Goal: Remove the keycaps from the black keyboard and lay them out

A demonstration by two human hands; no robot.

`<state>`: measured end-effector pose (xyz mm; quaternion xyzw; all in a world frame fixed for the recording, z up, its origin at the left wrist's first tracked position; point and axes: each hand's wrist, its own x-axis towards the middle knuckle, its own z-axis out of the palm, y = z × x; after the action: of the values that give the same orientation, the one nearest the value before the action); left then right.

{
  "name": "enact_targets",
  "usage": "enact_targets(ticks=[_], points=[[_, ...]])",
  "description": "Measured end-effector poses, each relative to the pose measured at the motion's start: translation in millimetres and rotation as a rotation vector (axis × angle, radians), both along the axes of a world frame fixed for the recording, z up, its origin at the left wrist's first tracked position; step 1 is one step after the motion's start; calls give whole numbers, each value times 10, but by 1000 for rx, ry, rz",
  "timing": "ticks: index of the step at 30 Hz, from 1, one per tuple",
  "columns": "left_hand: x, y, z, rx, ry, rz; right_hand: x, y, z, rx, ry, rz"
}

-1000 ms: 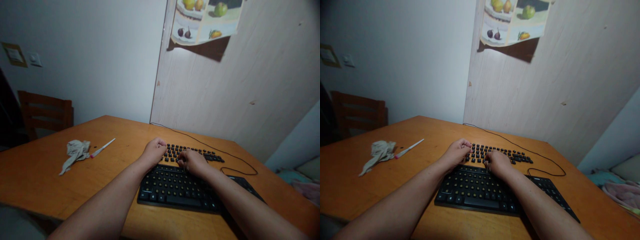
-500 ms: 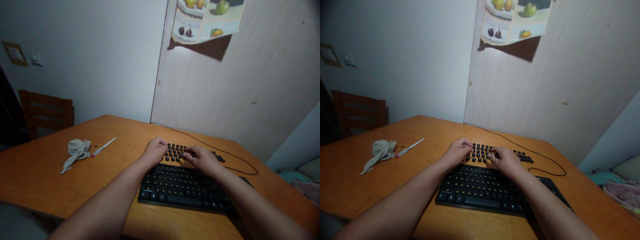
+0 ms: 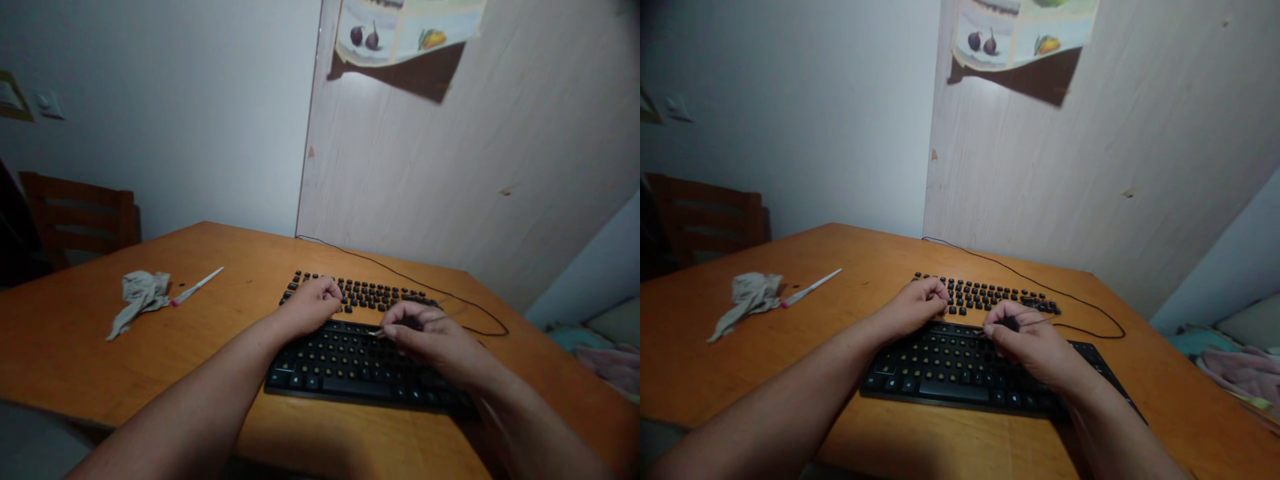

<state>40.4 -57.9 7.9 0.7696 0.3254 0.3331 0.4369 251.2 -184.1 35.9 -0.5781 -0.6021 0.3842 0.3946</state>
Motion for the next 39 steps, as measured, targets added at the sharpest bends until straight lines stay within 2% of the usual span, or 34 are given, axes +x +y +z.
enact_targets(ticks=[4, 10, 15, 19, 25, 33, 37, 39], points=[[11, -55, 20, 61, 90, -47, -9, -51, 10, -87, 20, 81], [16, -125, 29, 154, 159, -142, -103, -108, -2, -99, -70, 189], [15, -146, 25, 160, 180, -181, -194, -130, -43, -55, -125, 240], [16, -154, 9, 131, 196, -210, -234, -146, -71, -58, -172, 246], [21, -153, -20, 164, 214, -224, -312, -185, -45, 17, -233, 256], [23, -182, 14, 184, 253, -216, -457, -197, -41, 100, -389, 258], [28, -191, 17, 193, 251, -216, -496, -200, -48, 80, -430, 240], [29, -189, 8, 188, 248, -217, -489, -188, -81, 64, -382, 215]])
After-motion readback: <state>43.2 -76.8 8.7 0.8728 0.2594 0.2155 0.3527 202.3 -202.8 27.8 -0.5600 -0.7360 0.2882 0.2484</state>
